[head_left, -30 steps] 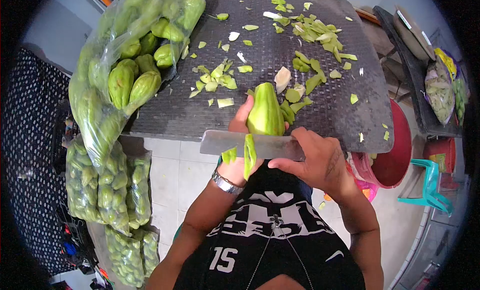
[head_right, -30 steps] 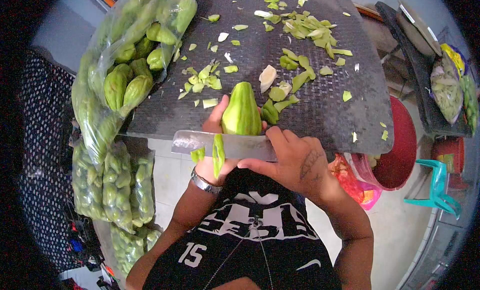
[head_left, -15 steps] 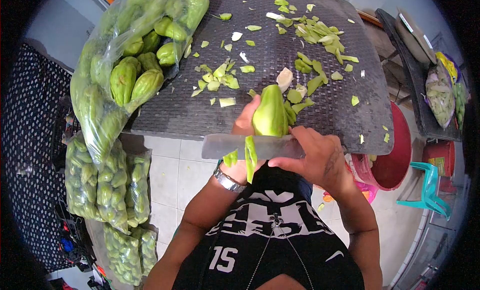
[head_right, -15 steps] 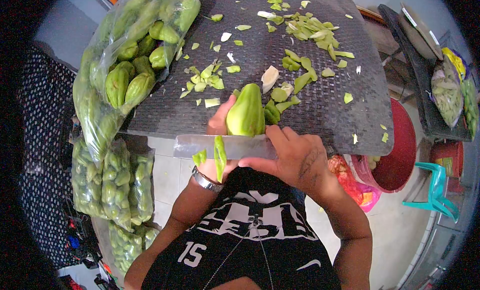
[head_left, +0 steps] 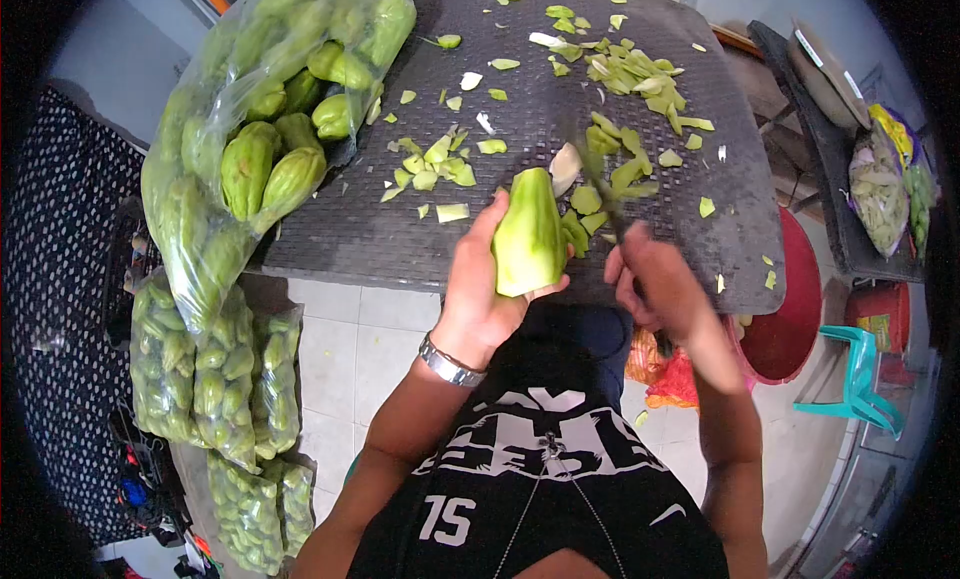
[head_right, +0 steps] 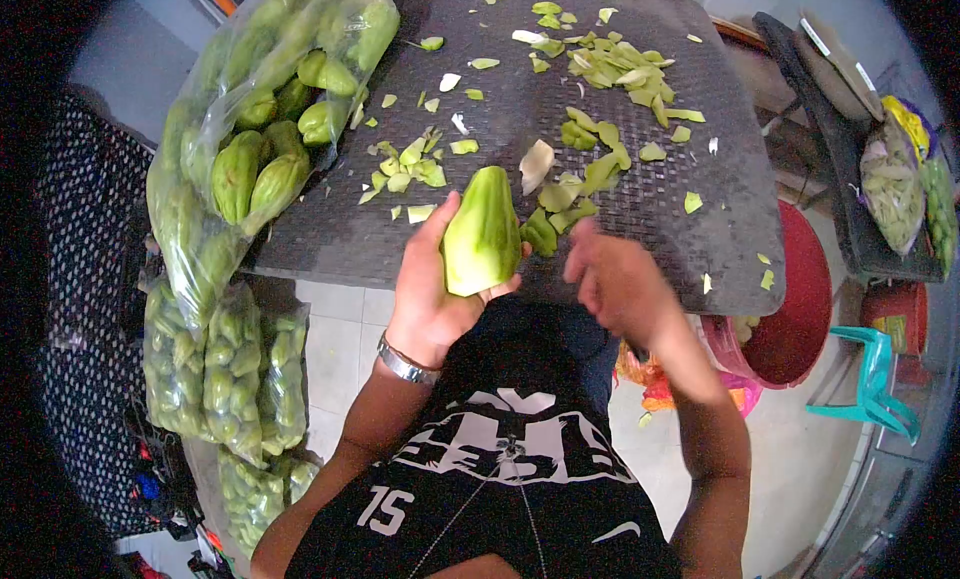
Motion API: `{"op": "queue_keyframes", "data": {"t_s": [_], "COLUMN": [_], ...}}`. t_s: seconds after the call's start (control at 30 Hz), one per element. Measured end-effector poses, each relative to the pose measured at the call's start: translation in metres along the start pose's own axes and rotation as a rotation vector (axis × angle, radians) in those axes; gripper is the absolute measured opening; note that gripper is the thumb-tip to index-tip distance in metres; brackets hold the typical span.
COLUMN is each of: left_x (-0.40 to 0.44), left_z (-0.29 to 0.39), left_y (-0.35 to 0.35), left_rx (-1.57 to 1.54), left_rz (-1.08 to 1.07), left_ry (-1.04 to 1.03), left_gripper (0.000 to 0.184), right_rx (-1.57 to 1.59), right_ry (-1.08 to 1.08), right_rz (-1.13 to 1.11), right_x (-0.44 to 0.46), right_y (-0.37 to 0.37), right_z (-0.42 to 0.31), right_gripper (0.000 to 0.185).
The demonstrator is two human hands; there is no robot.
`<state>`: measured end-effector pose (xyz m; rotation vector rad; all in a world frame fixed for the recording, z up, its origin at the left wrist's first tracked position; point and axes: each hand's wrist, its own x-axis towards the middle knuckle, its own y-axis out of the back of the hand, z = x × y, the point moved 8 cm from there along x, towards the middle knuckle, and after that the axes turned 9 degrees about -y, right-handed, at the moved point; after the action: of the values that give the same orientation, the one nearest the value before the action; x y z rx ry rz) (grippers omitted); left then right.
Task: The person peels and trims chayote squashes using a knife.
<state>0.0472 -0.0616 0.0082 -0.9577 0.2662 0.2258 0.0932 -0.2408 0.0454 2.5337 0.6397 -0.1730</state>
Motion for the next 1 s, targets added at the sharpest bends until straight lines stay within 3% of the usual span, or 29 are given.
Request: {"op": "queue_keyframes", "data": {"t_s": [0.07,0.13,0.4,0.6,0.7,0.73,0.83,0.93,1.0], "left_x": [-0.001,0.002,0.002,-0.006,-0.019,-0.020,-0.022,-0.004,-0.005], "left_z": [-0.005,-0.012,-0.014,-0.008,-0.004,-0.007,-0.005,-0.017,-0.013], "left_y": [0.008,0.008,-0.005,-0.005,-0.005,-0.007,-0.002,-0.006,-0.011], "left_rx": [-0.046,-0.015,-0.021,-0.021,0.023,0.096,0.155,-0.051,-0.011], "left_rz": [0.071,0.003,-0.094,0.002,-0.186,-0.139,0.001,0.018,-0.049], "left_ry": [-0.043,-0.002,-0.028,-0.025,-0.023,0.029,-0.074,0.036,-0.020], "left_gripper": [0.053,0.054,0.053,0.049,0.051,0.053,0.054,0.056,0.051], "right_rx": [-0.178,-0.381,-0.488,-0.518,-0.472,-0.454,-0.331,-0.418,-0.445], "right_ry": [0.191,0.346,0.375,0.401,0.267,0.204,0.202,0.365,0.418], "right_rz": [0.092,0.175,0.166,0.229,0.250,0.257,0.147,0.151,0.171], "right_x": [-0.015,-0.034,-0.034,-0.030,-0.016,-0.013,-0.022,-0.039,-0.041], "right_y": [-0.013,-0.024,-0.028,-0.019,0.005,0.011,0.005,-0.017,-0.021], "right_z": [-0.023,-0.052,-0.054,-0.051,-0.037,-0.032,-0.039,-0.054,-0.056], "right_gripper": [0.054,0.056,0.061,0.060,0.058,0.057,0.057,0.062,0.061]}}
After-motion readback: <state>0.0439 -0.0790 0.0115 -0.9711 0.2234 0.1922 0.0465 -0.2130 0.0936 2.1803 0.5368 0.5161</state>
